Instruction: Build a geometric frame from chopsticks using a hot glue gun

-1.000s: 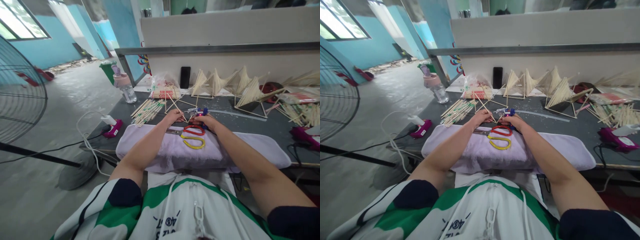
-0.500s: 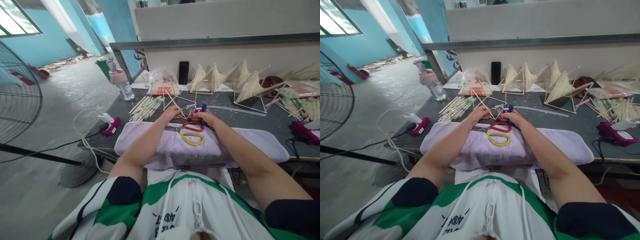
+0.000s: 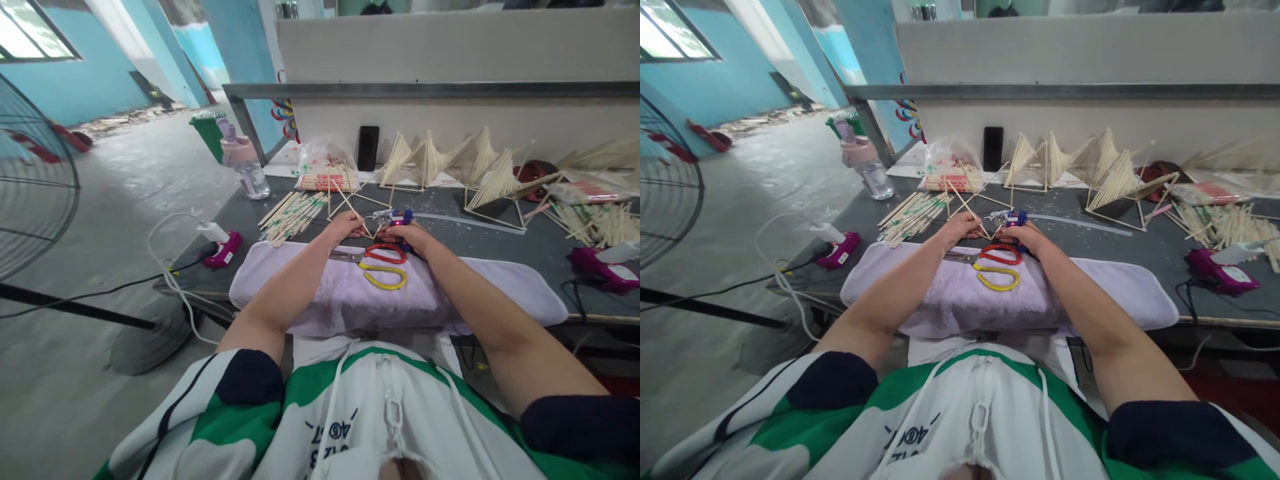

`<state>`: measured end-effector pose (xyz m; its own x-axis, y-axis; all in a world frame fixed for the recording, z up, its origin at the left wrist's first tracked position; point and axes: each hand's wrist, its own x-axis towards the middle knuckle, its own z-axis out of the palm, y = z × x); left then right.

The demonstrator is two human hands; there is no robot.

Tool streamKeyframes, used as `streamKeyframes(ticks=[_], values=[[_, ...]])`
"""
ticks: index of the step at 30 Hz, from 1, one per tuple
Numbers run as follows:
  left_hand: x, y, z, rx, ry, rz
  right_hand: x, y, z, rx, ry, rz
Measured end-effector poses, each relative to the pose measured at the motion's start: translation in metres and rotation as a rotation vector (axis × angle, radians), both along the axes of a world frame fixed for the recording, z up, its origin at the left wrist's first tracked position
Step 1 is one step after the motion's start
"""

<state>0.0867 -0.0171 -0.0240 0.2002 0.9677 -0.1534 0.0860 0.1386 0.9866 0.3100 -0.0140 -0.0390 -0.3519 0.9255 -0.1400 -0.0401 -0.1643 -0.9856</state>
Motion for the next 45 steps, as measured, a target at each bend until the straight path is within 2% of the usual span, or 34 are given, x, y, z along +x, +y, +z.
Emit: streamKeyframes(ticks=[15,19,26,32,37,45], values=[[0.001,-0.004,0.005,-0.017,-0.014,0.014,0.0,-0.005,0.004,0.019,-0.008,-0.011],[0.001,-0.004,0.004,-0.024,-0.023,0.028,0.016,-0.004,0.014,0.114,-0.208,-0.041],[0.001,-0.001,0.0,-0.015,-0.055,0.014,0.059,0.0,0.022,0.449,-0.644,-0.095],[0.001,0.0,-0.001,-0.018,-0.031,0.033,0.05,-0.007,0.024,0.617,-0.776,0.092],[0.002,0.0,-0.001,-0.02,-0.023,0.027,0.041,-0.01,0.024,0.672,-0.982,0.126],[0.001,0.002,-0.002,-0.011,-0.021,0.021,0.038,-0.005,0.025,0.609,-1.024,0.127]])
